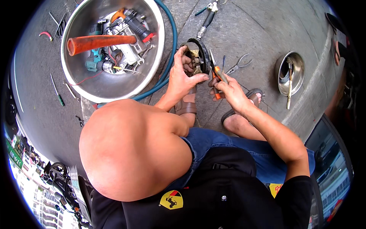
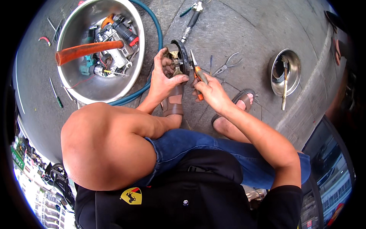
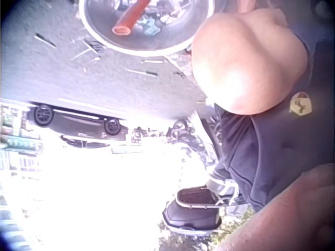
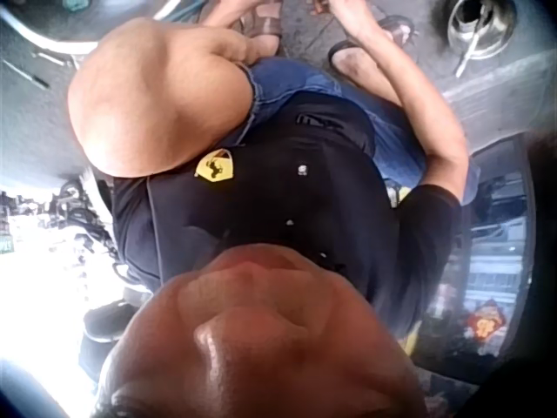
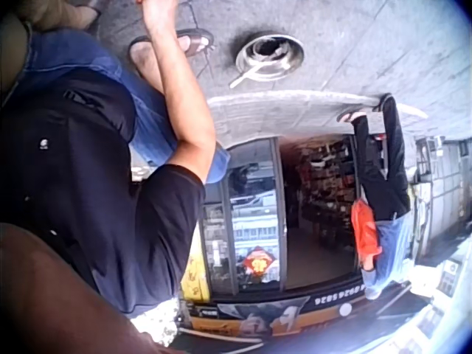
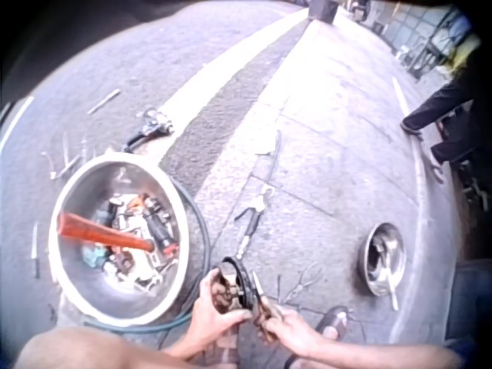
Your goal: The person uses pliers and a screwdriver to disassemble components of a motorcycle drum brake assembly while sitting on the ground.
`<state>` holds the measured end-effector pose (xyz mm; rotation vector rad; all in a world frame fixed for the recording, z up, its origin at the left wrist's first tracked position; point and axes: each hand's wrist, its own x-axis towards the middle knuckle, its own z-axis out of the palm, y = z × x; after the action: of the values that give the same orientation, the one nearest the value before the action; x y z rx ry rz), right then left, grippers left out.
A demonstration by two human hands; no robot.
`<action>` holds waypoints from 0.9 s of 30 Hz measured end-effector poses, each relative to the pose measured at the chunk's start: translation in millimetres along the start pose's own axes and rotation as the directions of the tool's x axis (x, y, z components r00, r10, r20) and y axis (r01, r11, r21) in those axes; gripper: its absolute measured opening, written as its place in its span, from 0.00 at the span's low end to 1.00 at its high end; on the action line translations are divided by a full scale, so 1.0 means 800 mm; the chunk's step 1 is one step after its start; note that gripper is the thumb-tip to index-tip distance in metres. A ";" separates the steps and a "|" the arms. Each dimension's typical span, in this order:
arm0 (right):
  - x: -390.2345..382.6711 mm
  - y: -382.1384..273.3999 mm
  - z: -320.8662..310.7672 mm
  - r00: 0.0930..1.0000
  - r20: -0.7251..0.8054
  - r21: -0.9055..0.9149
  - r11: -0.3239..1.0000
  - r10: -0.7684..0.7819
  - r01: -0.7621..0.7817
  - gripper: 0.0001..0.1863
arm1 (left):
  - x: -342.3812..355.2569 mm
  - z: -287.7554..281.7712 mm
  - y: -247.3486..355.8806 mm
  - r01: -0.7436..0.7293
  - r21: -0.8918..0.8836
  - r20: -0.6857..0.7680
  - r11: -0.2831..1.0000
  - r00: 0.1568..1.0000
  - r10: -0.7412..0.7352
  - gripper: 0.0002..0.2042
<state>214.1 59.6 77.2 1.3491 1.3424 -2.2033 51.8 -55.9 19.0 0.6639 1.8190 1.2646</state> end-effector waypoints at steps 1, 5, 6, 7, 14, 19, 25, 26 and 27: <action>0.000 -0.003 0.002 1.000 -0.002 0.007 1.000 -0.003 0.003 0.17 | 0.000 -0.004 0.004 0.009 0.030 -0.008 1.000 1.000 -0.008 0.59; 0.001 -0.006 0.004 0.998 0.007 -0.010 0.998 0.061 -0.061 0.16 | -0.002 -0.003 -0.004 0.037 -0.086 -0.002 0.996 0.999 -0.037 0.57; 0.001 -0.009 0.007 0.999 0.018 -0.029 0.998 0.048 -0.047 0.16 | -0.001 -0.005 -0.003 0.024 -0.109 -0.011 0.994 1.000 -0.026 0.56; 0.003 -0.009 0.009 0.999 0.032 -0.048 0.998 0.034 -0.033 0.16 | -0.003 -0.009 0.000 0.047 -0.082 -0.013 0.995 0.999 -0.048 0.57; -0.001 0.000 0.000 1.000 0.014 -0.049 0.999 -0.001 0.002 0.18 | -0.001 0.001 -0.008 0.038 -0.110 0.073 0.993 0.997 -0.030 0.53; -0.005 -0.010 0.001 0.996 -0.012 0.013 0.996 0.084 -0.084 0.17 | -0.002 0.004 -0.004 0.071 -0.157 0.048 0.985 0.997 -0.064 0.56; -0.004 -0.036 0.006 0.984 0.008 0.027 0.984 0.178 -0.178 0.16 | -0.002 -0.004 -0.013 0.051 -0.108 0.010 0.993 0.999 -0.050 0.58; -0.004 -0.038 0.005 0.982 0.016 0.014 0.982 0.186 -0.186 0.16 | -0.002 -0.003 -0.012 0.050 -0.107 0.009 0.993 0.999 -0.050 0.58; -0.004 -0.036 0.004 0.983 0.017 0.014 0.983 0.185 -0.186 0.16 | -0.002 -0.002 -0.011 0.056 -0.116 0.012 0.992 0.998 -0.054 0.58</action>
<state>196.7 72.2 97.0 1.3986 1.1454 -2.1001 51.2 -61.3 11.8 0.5507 1.7296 1.3179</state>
